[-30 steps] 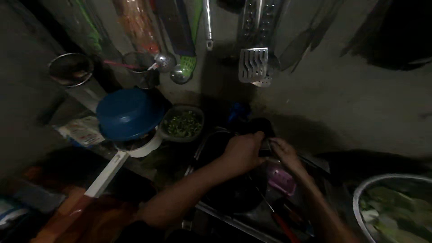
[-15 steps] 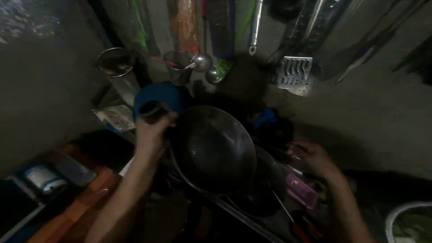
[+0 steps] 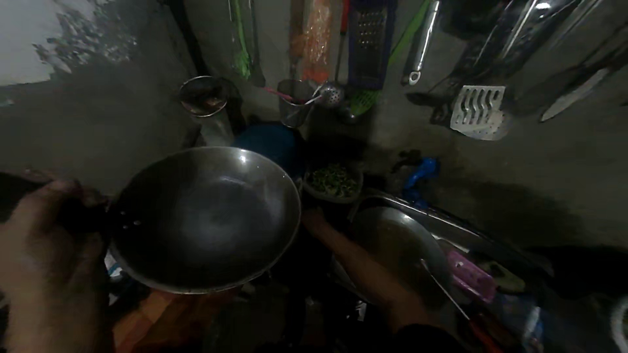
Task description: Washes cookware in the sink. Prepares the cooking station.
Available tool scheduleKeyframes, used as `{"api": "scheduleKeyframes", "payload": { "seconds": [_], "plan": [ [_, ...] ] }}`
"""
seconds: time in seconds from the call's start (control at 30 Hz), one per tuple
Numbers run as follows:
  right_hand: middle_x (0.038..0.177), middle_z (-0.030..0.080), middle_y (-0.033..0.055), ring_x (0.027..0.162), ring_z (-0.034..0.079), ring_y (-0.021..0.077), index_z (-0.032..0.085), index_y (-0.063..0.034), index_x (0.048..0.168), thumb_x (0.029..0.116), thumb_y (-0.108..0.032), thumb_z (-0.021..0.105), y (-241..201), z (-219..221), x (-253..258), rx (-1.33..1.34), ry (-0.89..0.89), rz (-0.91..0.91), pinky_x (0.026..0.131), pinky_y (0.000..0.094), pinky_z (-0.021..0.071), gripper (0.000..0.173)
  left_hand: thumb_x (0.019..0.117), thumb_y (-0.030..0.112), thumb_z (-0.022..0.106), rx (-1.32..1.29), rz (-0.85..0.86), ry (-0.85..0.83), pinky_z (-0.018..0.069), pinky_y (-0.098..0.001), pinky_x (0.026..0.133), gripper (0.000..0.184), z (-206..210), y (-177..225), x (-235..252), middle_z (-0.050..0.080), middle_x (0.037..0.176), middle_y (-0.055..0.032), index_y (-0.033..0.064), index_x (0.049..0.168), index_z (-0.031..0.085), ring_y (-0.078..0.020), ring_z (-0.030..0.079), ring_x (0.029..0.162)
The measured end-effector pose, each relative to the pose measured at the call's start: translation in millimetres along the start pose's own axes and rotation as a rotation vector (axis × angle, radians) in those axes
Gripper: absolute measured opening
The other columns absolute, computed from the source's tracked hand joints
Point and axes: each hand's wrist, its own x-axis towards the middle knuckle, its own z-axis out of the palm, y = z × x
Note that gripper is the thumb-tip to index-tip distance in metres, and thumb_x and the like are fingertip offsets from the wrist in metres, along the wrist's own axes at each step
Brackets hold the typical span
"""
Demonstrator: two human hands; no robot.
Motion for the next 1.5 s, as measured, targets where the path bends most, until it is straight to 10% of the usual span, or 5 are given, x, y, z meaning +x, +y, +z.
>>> {"api": "scheduleKeyframes", "payload": {
  "seconds": [0.43,0.57,0.83,1.2,1.5],
  "plan": [
    [0.125,0.066,0.0274,0.119,0.063,0.0429,0.063,0.0021,0.131,0.1002,-0.016,0.063,84.0,-135.9,-96.6,0.444,0.421,0.101,0.102,0.0638,0.0477,0.036,0.086,0.004,0.062,0.03,-0.055,-0.211,0.0554,-0.0177,0.06,0.02,88.7,-27.8,-19.5,0.062,0.074,0.01,0.0176,0.098,0.054,-0.0026,0.061,0.061],
    [0.122,0.067,0.0136,0.107,0.065,0.0165,0.06,0.0002,0.133,0.1008,-0.008,0.059,124.9,-172.2,-191.4,0.868,0.672,0.109,0.095,0.0381,0.0544,0.034,0.0839,0.003,0.063,-0.041,-0.108,-0.263,0.0566,-0.02,0.06,0.026,149.2,-42.1,-51.2,0.064,0.076,0.0094,0.0176,0.104,0.055,-0.0035,0.062,0.062],
    [0.14,0.057,0.0116,0.119,0.06,0.0162,0.035,-0.0143,0.158,0.1083,-0.026,0.046,77.4,-77.3,-238.0,1.563,0.625,0.206,0.096,0.0374,0.0541,0.052,0.0779,0.007,0.077,-0.013,-0.076,-0.504,0.0574,-0.0199,0.082,0.043,298.7,-79.7,-183.8,0.064,0.097,0.0062,0.0011,0.114,0.056,0.0016,0.064,0.089],
    [0.165,0.036,0.0186,0.156,0.022,0.0397,0.05,-0.0013,0.15,0.1079,-0.032,0.049,191.6,91.1,-262.0,0.467,0.339,0.331,0.123,0.0644,0.0164,0.052,0.0763,0.01,0.079,0.074,0.12,-0.821,0.0519,-0.0106,0.083,0.03,359.4,-81.3,-256.6,0.069,0.091,-0.0013,-0.0056,0.098,0.066,0.0083,0.062,0.087],
    [0.149,0.05,0.0258,0.135,0.053,0.0335,0.05,-0.0032,0.151,0.1031,-0.006,0.05,254.8,14.9,-264.4,0.79,0.966,0.329,0.109,0.0445,0.0481,0.048,0.0779,0.003,0.075,0.05,-0.003,-0.716,0.0528,-0.0108,0.084,0.032,377.9,-96.6,-259.2,0.066,0.094,-0.001,-0.009,0.104,0.061,0.0081,0.062,0.089]
  ]
}}
